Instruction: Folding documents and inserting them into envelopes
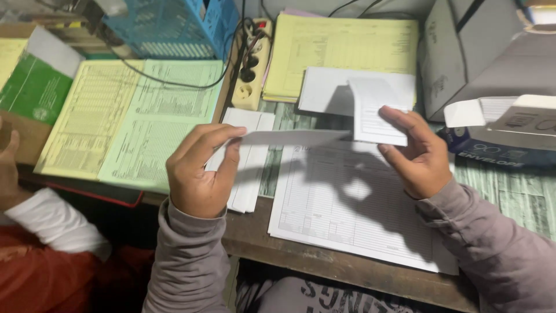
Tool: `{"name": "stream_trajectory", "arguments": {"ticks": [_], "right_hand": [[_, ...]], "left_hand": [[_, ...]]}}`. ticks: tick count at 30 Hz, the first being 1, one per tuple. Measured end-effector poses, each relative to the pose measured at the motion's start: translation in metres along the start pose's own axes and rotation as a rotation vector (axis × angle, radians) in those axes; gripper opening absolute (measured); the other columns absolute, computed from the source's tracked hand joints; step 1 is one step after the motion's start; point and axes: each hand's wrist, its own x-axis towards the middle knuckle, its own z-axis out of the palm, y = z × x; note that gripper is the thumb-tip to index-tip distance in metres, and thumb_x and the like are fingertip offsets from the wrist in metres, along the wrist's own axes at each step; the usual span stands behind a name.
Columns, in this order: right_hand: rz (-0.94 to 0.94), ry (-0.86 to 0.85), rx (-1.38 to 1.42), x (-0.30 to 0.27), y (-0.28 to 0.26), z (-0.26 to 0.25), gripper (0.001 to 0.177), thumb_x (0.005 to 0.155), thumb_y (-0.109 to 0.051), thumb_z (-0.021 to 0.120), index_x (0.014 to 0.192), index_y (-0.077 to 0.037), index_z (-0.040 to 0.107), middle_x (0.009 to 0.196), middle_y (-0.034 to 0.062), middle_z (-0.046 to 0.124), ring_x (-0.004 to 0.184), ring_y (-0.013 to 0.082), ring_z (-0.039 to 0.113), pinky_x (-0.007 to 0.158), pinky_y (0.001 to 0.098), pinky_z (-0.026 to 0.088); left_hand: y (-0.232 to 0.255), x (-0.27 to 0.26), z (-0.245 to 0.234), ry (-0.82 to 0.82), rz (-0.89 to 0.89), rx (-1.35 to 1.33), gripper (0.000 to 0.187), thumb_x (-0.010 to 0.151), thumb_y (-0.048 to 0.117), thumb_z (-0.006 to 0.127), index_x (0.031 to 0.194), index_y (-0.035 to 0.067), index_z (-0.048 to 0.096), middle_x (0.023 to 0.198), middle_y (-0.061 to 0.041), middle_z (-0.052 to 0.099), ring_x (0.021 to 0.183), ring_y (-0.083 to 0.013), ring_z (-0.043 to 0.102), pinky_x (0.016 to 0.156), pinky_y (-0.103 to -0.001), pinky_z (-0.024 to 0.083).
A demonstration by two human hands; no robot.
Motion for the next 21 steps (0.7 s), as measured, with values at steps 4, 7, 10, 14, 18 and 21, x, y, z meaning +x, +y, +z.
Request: {"name": "stream_trajectory", "arguments": {"ticks": [4,7,10,14,18,21], "right_hand": [[0.004,-0.038,-0.197,-0.001,-0.006,-0.003,0.042,0.084,0.001,0.053,0.124,0.008,0.043,0.122,0.0204,0.047,0.12,0.0304,0.046,0.108,0.0382,0.039],[0.046,-0.005,-0.109,0.002,0.006,-0.005,0.044,0.085,-0.003,0.055,0.125,0.007,0.043,0.122,0.0189,0.045,0.122,0.0303,0.044,0.093,0.0344,0.049],[0.082,-0.051,-0.077,-0.002,0.008,-0.006,0.045,0.085,-0.004,0.052,0.127,0.007,0.041,0.12,0.0186,0.045,0.123,0.0307,0.044,0.089,0.0354,0.053],[-0.023,-0.065,-0.049,0.0,0.013,-0.005,0.043,0.085,-0.01,0.051,0.123,0.009,0.043,0.121,0.0217,0.048,0.12,0.0319,0.046,0.104,0.0416,0.039],[0.033,-0.026,-0.048,0.0,0.006,-0.003,0.03,0.082,0.004,0.05,0.111,0.013,0.053,0.108,0.024,0.057,0.109,0.0329,0.055,0.09,0.0418,0.045],[0.049,0.002,-0.083,0.003,-0.014,0.006,0.024,0.08,0.009,0.054,0.103,0.009,0.06,0.094,0.0205,0.062,0.093,0.0266,0.062,0.08,0.0355,0.05]], "left_hand": [[-0.025,-0.055,-0.003,0.078,0.149,0.288,0.022,0.078,-0.012,0.065,0.096,-0.001,0.061,0.094,-0.013,0.062,0.089,-0.0262,0.061,0.083,-0.036,0.052],[-0.042,-0.083,0.005,-0.181,-0.001,0.451,0.042,0.067,-0.011,0.064,0.101,0.013,0.064,0.104,-0.003,0.065,0.1,-0.0246,0.057,0.095,-0.049,0.037],[-0.048,-0.101,0.006,-0.452,-0.147,0.398,0.054,0.051,-0.006,0.07,0.099,0.018,0.064,0.106,0.002,0.062,0.107,-0.0201,0.054,0.097,-0.045,0.029],[-0.029,-0.084,-0.001,-0.605,-0.387,0.326,0.037,0.065,0.027,0.067,0.099,0.014,0.065,0.111,-0.005,0.06,0.112,-0.0286,0.05,0.096,-0.058,0.026],[-0.027,-0.078,0.002,-0.606,-0.447,0.301,0.044,0.066,0.034,0.07,0.099,0.007,0.065,0.11,-0.014,0.059,0.111,-0.0369,0.049,0.095,-0.062,0.026],[-0.039,-0.082,0.019,-0.36,-0.171,0.335,0.032,0.074,0.038,0.068,0.098,0.017,0.065,0.101,-0.002,0.06,0.1,-0.0236,0.056,0.087,-0.045,0.038]]}}
